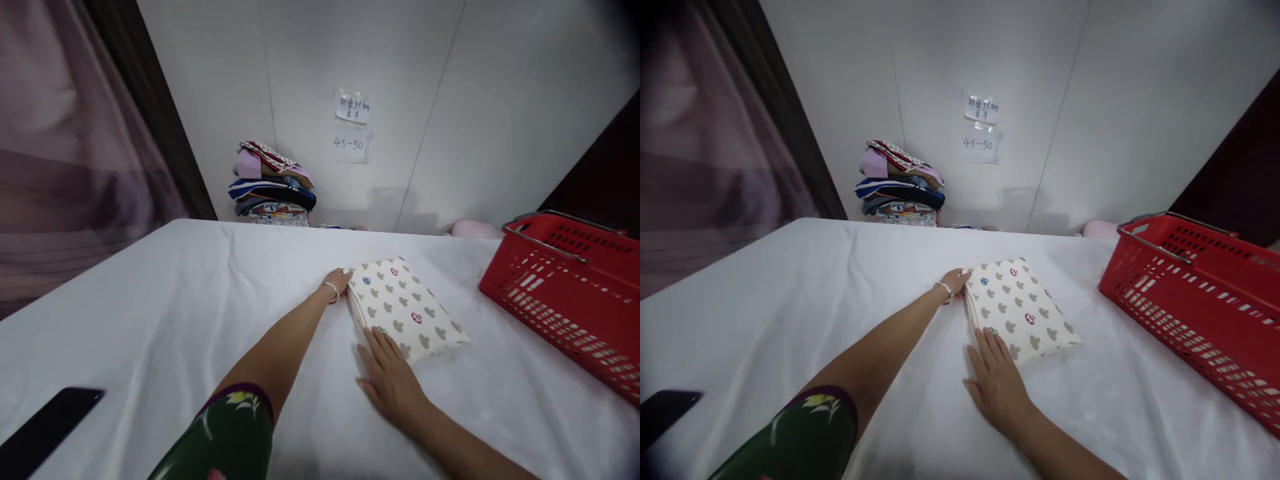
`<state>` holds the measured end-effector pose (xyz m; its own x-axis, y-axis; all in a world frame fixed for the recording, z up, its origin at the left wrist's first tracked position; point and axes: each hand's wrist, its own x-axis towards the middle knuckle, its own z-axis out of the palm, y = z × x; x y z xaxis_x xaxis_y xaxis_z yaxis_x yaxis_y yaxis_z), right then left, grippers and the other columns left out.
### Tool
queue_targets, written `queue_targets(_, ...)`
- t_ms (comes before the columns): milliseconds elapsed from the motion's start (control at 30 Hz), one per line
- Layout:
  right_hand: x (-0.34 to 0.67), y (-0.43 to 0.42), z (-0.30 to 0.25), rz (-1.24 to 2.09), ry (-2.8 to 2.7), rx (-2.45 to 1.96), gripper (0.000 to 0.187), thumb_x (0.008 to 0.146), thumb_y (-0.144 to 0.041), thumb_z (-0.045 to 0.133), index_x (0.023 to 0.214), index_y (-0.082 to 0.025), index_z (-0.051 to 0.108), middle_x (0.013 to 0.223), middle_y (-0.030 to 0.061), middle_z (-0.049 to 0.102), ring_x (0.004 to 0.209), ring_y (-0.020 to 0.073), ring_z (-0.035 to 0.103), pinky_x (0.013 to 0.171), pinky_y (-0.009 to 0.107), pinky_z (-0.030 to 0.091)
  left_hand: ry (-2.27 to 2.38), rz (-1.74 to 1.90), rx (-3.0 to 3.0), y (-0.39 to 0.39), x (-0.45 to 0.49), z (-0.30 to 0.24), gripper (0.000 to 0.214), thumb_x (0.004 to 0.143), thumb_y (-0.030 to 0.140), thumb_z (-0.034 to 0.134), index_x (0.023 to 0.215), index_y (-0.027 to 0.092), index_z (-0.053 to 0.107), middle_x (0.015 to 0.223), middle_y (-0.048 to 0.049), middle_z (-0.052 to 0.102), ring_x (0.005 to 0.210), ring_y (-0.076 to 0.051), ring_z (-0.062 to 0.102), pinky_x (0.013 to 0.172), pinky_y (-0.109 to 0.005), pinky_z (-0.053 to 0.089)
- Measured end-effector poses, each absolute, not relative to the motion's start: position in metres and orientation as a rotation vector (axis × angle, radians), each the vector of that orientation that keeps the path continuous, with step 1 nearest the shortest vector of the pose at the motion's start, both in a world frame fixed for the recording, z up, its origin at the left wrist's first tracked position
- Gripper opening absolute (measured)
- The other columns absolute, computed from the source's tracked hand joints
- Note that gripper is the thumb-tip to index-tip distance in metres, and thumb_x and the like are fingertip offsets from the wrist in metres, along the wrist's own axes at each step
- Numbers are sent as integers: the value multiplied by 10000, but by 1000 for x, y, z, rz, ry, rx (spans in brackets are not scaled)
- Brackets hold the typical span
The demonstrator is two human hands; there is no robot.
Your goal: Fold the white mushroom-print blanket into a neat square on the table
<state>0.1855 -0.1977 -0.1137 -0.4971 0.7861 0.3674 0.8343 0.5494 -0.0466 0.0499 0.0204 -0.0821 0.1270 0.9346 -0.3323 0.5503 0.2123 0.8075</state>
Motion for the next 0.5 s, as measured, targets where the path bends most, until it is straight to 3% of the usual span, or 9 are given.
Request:
queue_targets(233,182,-199,-113,-194,-2452,-1297,459,830,-218,495,1287,-200,453,1441,104,309,1346,287,193,1032,510,315,1599,591,1586,35,51,-83,365,801,441,534,1072,202,589,1145,-94,612,980,-233,603,781,-283,465)
queue_targets(367,184,-200,-114,-141,-2427,-1281,455,840,-222,476,1292,-184,447,1421,106,347,1347,290,189,1032,521,307,1586,632,1535,30,45,-84,415,838,514,448,1081,196,558,925,-75,680,722,-180,647,656,-266,481)
queue_targets(500,189,-201,-110,-19,-2375,-1246,489,847,-234,459,1330,-196,392,1425,99,341,1340,278,218,1028,506,310,1563,675,1431,6,32,-87,388,870,497,405,1043,172,529,812,-54,679,486,-106,580,492,-222,457)
